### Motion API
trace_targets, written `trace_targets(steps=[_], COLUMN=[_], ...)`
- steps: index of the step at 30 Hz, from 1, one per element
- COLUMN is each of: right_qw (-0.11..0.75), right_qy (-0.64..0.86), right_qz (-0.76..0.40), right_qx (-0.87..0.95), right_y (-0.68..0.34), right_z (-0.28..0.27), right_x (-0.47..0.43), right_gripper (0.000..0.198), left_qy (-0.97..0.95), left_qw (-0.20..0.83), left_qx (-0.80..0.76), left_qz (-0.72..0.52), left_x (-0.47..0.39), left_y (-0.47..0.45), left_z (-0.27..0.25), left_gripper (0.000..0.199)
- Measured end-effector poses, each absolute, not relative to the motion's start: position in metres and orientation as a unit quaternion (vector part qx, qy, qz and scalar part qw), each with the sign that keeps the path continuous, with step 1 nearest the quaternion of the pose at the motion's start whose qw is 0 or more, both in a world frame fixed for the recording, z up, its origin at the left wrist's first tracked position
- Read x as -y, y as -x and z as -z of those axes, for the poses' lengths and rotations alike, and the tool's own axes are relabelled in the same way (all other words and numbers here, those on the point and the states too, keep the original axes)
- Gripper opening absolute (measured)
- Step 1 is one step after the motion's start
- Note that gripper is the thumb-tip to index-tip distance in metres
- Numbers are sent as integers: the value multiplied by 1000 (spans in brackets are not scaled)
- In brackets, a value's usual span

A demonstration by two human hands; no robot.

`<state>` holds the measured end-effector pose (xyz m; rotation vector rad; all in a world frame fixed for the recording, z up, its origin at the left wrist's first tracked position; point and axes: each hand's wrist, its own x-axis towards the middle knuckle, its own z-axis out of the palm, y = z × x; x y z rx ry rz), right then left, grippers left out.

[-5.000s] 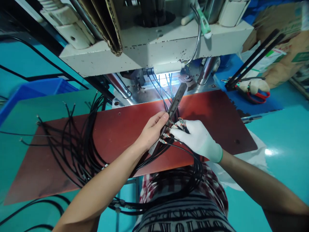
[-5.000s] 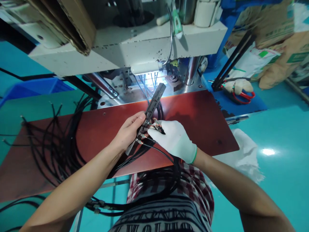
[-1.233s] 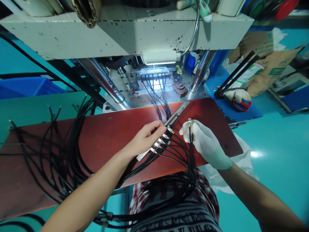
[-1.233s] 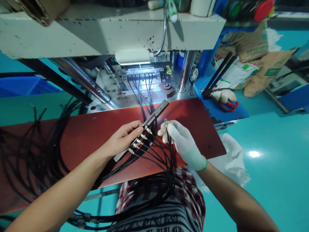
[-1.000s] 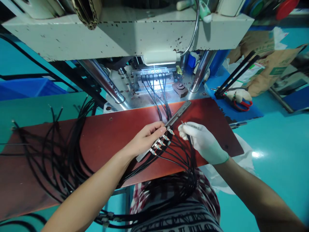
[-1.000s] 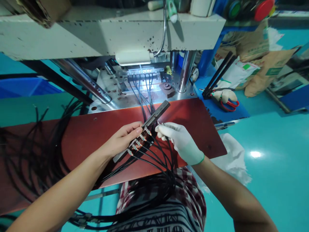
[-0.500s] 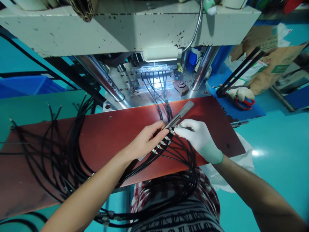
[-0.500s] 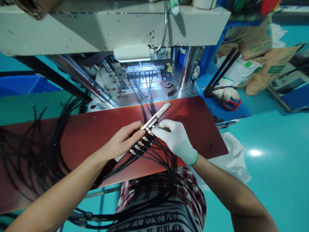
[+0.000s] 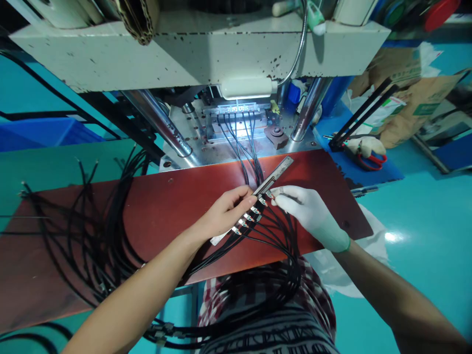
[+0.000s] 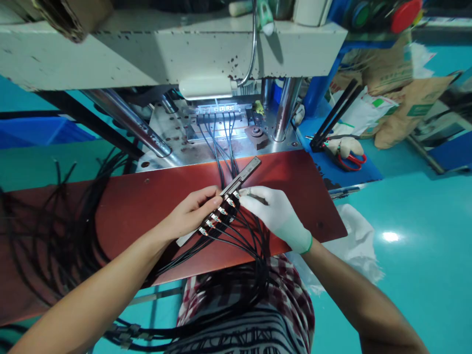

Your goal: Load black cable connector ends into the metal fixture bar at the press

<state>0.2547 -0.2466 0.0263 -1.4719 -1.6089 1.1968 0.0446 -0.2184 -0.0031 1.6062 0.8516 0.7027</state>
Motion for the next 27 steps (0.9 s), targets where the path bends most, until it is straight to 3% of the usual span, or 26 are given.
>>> trace_targets(steps=[8, 12, 16, 21, 27], right_qw=[347, 375, 402, 406, 333], right_qy=[586, 590, 536, 609, 593], right_qz=[-459, -529, -616, -452, -317], right_qx=[570, 482, 414, 510, 661], right_y=[-267, -264, -260, -251, -253], right_z=[-23, -14, -7, -15, -22], right_x=[254, 253, 252, 250, 242], right_gripper=[31, 27, 38, 27, 29], left_qy=[-655, -650, -647, -643, -640], left_qw=[584, 589, 594, 596, 612], left_qx=[-374, -377, -376, -381, -366], left_qz=[-300, -299, -295, -294, -287], left_x=[217, 217, 215, 215, 215], left_y=[-45, -44, -43, -42, -41], left_z=[2, 2, 3, 3, 0], left_gripper=[39, 40, 40, 40, 39])
